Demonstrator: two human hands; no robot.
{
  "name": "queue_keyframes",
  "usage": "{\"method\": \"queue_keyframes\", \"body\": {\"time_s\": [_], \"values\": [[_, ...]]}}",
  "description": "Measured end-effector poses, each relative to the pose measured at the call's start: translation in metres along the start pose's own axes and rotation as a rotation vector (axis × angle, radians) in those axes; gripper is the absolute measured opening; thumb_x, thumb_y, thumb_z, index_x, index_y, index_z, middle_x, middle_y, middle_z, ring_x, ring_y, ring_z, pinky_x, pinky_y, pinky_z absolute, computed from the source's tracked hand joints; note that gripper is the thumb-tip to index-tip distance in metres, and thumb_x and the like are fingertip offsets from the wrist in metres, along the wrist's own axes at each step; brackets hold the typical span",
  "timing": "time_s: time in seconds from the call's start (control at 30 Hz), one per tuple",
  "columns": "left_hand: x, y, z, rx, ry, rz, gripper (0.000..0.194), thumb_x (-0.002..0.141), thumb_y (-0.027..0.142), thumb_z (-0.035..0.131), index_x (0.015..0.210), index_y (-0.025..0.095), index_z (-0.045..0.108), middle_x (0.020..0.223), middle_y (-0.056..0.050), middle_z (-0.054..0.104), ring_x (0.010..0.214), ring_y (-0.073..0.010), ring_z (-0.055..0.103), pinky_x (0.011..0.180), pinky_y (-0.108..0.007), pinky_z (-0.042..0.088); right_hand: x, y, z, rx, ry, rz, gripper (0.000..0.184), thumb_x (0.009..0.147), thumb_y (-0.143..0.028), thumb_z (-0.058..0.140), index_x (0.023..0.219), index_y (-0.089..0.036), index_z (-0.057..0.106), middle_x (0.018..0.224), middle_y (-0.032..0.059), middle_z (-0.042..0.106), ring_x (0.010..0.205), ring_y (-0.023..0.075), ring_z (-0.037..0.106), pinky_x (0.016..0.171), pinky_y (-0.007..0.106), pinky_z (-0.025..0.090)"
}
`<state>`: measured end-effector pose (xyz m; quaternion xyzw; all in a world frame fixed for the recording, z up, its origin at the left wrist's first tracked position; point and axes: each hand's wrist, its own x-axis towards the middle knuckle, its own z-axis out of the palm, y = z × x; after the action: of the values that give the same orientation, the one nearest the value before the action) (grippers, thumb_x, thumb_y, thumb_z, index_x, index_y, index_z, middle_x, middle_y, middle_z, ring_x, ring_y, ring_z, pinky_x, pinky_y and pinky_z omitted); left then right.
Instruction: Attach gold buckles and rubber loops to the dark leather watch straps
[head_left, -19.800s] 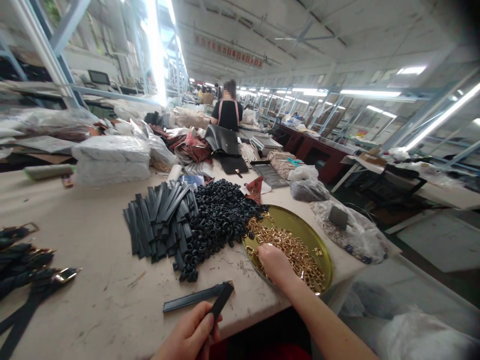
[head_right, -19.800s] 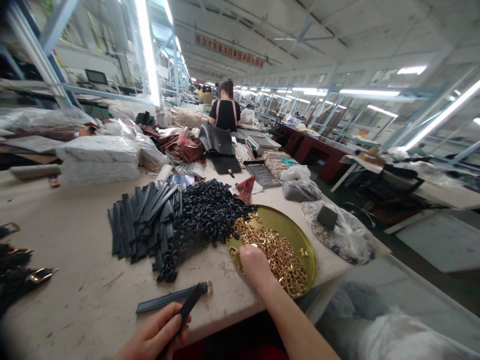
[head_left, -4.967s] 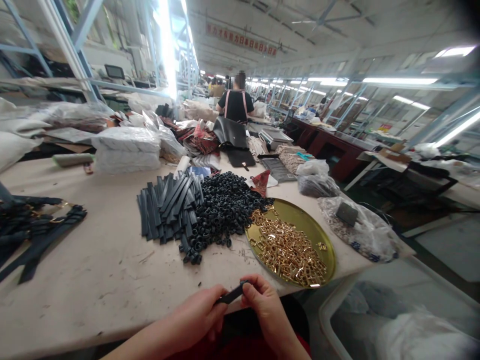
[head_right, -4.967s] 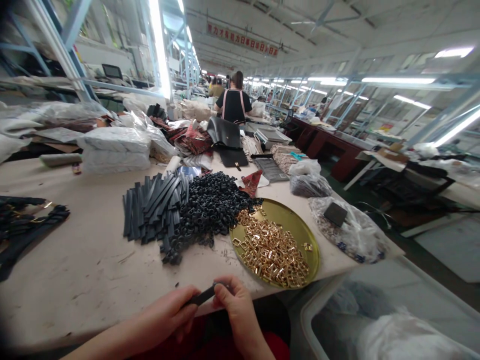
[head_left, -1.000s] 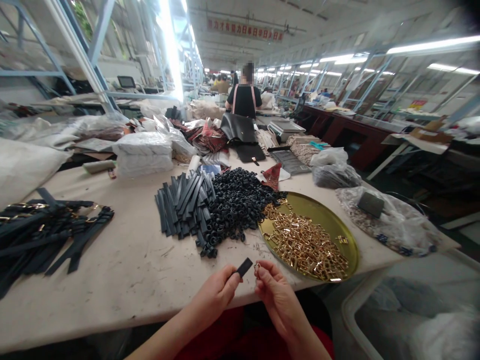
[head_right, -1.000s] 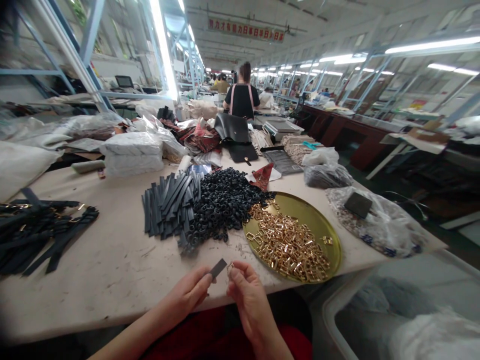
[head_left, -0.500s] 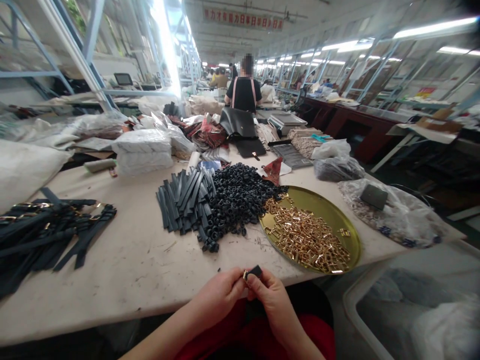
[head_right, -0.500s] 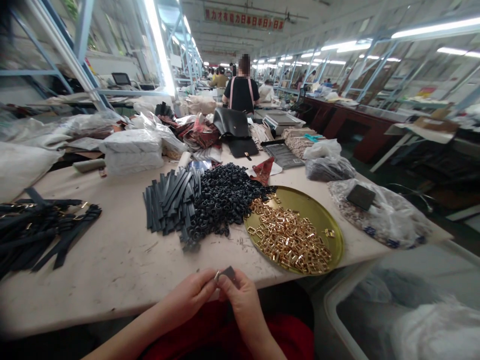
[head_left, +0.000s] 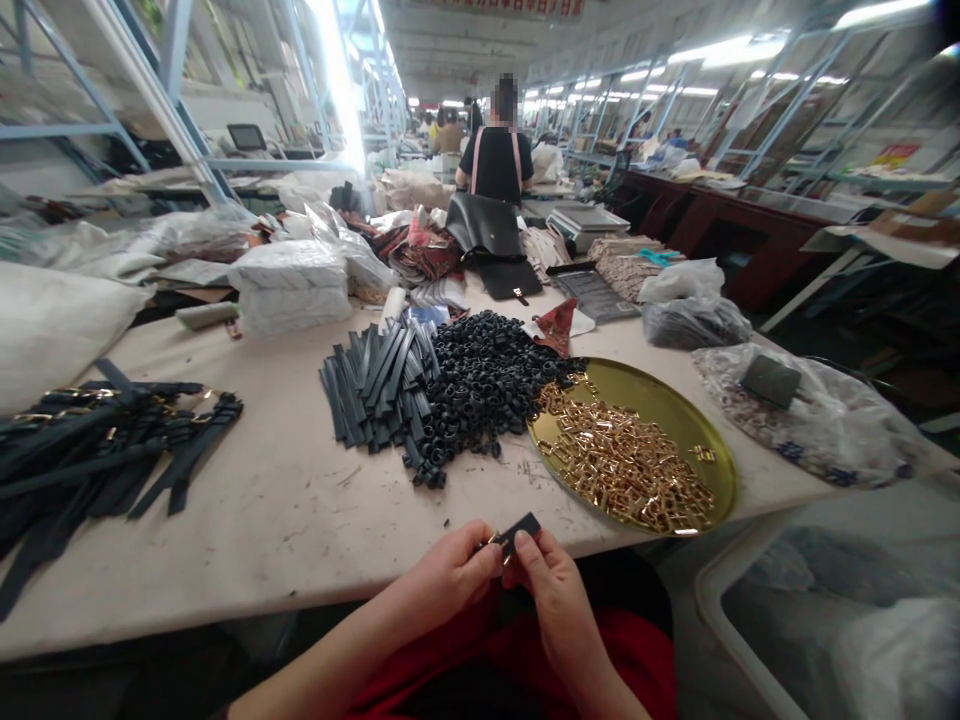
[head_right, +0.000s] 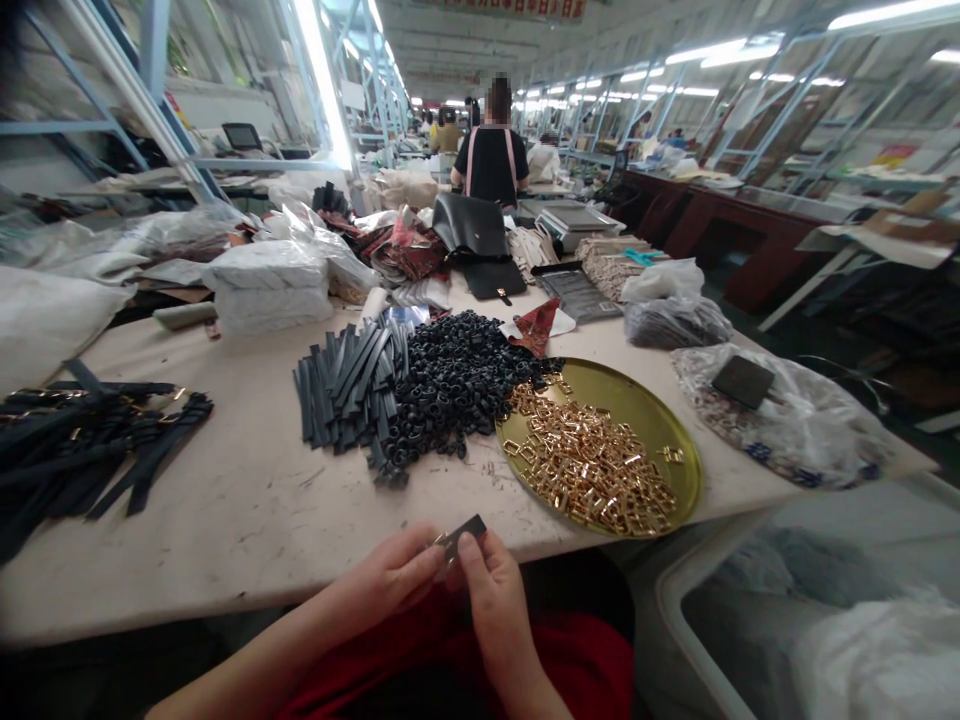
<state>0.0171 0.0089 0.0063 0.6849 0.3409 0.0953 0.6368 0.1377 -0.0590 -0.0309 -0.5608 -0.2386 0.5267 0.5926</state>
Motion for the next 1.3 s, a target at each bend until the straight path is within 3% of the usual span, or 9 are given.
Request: {"method": "queue_keyframes", "body": {"time_s": [0.2,0.37,0.57,0.67,0.87,1.0,1.13,1.2,1.3], "values": [[0.002,-0.007,0.000,-0.176,-0.037,-0.127,0.031,0.081,0.046,0.039,0.074,0.016,0.044,0.046,0.009,0.039,0.035,-0.0048,0.028,0.034,-0.017,0.019,0.000,-0.005,0.000,-0.047,-0.038,0.043,0.028,0.078,-0.046,0.048,0.072,-0.018,0.048,0.057,-0.0032,0.051,0.052,0.0098,0.046,0.052,0.023,0.038],[0.000,-0.002,-0.003,-0.203,-0.103,-0.135,0.029,0.080,0.046,0.042,0.076,0.017,0.044,0.049,0.007,0.046,0.035,-0.0044,0.029,0.033,-0.017,0.018,-0.004,0.000,-0.009,-0.648,0.105,-0.470,0.018,0.084,-0.031,0.042,0.074,-0.019,0.050,0.064,-0.0003,0.053,0.058,0.0120,0.049,0.055,0.024,0.039],[-0.003,-0.001,0.004,0.006,0.008,-0.063,0.023,0.081,0.035,0.041,0.071,0.015,0.048,0.061,0.004,0.049,0.051,-0.0070,0.038,0.048,-0.018,0.030,-0.008,0.006,-0.022,-0.854,-0.008,-0.877,0.009,0.081,-0.016,0.046,0.085,-0.021,0.052,0.078,0.0028,0.060,0.073,0.0138,0.056,0.067,0.025,0.045],[-0.003,0.001,0.007,0.192,0.130,-0.021,0.022,0.079,0.032,0.042,0.064,0.016,0.045,0.060,0.005,0.043,0.059,-0.0088,0.037,0.054,-0.020,0.029,-0.007,0.004,-0.022,-0.790,0.005,-0.742,0.004,0.081,-0.021,0.048,0.082,-0.020,0.052,0.076,0.0020,0.059,0.071,0.0135,0.055,0.066,0.025,0.045],[-0.004,0.006,0.002,0.068,0.005,-0.086,0.021,0.076,0.034,0.045,0.067,0.016,0.047,0.057,0.005,0.048,0.047,-0.0070,0.037,0.044,-0.019,0.027,-0.001,0.000,-0.014,-0.455,-0.030,-0.181,0.023,0.075,-0.039,0.055,0.068,-0.018,0.048,0.059,-0.0032,0.049,0.056,0.0102,0.044,0.053,0.022,0.038],[0.003,-0.001,-0.002,-0.068,0.073,-0.113,0.022,0.069,0.037,0.052,0.069,0.017,0.043,0.054,0.005,0.050,0.040,-0.0065,0.037,0.039,-0.018,0.026,0.000,-0.008,-0.009,-0.352,-0.114,-0.184,0.029,0.076,-0.044,0.052,0.066,-0.018,0.047,0.060,-0.0035,0.046,0.058,0.0097,0.043,0.055,0.022,0.037],[0.010,-0.005,-0.004,-0.100,0.062,-0.004,0.031,0.072,0.032,0.049,0.098,0.017,0.044,0.061,0.006,0.052,0.043,-0.0074,0.044,0.043,-0.019,0.034,0.029,-0.034,-0.024,-0.612,-0.257,-0.258,0.040,0.085,-0.046,0.030,0.066,-0.017,0.050,0.059,-0.0007,0.049,0.058,0.0115,0.047,0.056,0.023,0.038],[0.011,-0.005,-0.005,-0.032,0.036,-0.005,0.025,0.077,0.035,0.042,0.092,0.016,0.048,0.060,0.006,0.051,0.043,-0.0069,0.041,0.043,-0.018,0.032,0.057,-0.051,-0.038,-0.908,-0.111,-0.331,0.043,0.087,-0.041,0.021,0.076,-0.016,0.054,0.064,0.0022,0.054,0.061,0.0130,0.051,0.059,0.024,0.040],[0.011,-0.007,-0.006,0.009,0.127,-0.058,0.025,0.079,0.040,0.038,0.078,0.016,0.048,0.053,0.006,0.046,0.041,-0.0066,0.035,0.041,-0.019,0.026,0.101,-0.072,-0.052,-1.264,0.087,-0.410,0.024,0.083,-0.030,0.036,0.084,-0.016,0.056,0.086,0.0080,0.059,0.080,0.0172,0.054,0.073,0.028,0.039]]}}
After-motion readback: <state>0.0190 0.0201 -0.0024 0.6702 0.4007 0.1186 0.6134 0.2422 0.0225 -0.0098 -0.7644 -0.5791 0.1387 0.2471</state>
